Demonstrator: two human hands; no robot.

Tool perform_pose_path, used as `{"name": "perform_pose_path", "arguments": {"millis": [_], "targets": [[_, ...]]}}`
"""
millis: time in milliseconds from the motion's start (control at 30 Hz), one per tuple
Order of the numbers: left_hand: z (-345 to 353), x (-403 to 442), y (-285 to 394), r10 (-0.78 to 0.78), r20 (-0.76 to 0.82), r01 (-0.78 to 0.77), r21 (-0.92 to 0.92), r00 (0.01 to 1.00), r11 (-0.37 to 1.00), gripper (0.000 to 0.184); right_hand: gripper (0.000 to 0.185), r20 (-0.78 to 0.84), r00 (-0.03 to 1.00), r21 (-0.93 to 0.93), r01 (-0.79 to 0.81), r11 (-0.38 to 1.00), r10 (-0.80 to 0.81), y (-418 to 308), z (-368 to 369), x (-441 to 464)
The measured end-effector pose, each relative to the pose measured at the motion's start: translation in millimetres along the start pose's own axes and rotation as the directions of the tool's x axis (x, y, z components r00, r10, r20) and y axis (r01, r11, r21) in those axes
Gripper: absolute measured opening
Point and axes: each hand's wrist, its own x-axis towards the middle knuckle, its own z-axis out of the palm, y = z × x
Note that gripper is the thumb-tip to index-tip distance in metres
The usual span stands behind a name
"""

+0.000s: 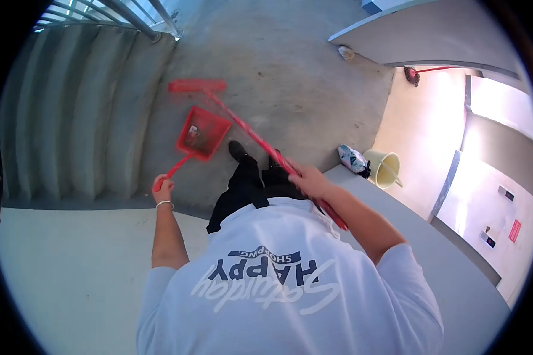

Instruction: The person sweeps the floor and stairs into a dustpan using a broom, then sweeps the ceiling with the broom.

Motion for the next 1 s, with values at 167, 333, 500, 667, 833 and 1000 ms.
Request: {"name": "perform_pose_path", "arguments": {"millis": [167,333,500,667,833,1000], "targets": [[3,-9,-7,-0.058,-0.074,0.053,-0.066,0.996,0.996,0.018,0.053,-0.205,0.907,-0.499,0.226,0.837,-0.368,12,6,98],[8,-14,-2,-0.075,-0.086,0.071,-0.045,0.993,0.996,0.018,0.052,0.168,0.984,-0.087,0.07,0.994,-0.055,3,6,40],[-1,-12,-6,-0.097,-0.047,0.092,-0.094,0.994,0.991,0.019,0.059,0.0,0.808,-0.334,0.555,0.762,-0.589,65,-1,3],[-21,-13,-15,-0.069,-0.01,0.069,-0.065,0.998,0.995,0.02,0.06,-0.156,0.98,0.005,-0.125,0.992,0.124,7,-31,-7],[-33,-15,-23,-0.077,0.01,0.078,-0.085,0.997,0.993,0.022,0.055,-0.287,0.958,0.059,0.028,0.998,-0.01,32,-61,44],[-29,-22,-17,-0.026,0.06,0.028,-0.044,0.998,0.999,0.02,0.054,-0.024,0.972,-0.056,-0.236,0.97,0.235,20,-16,-1]]}}
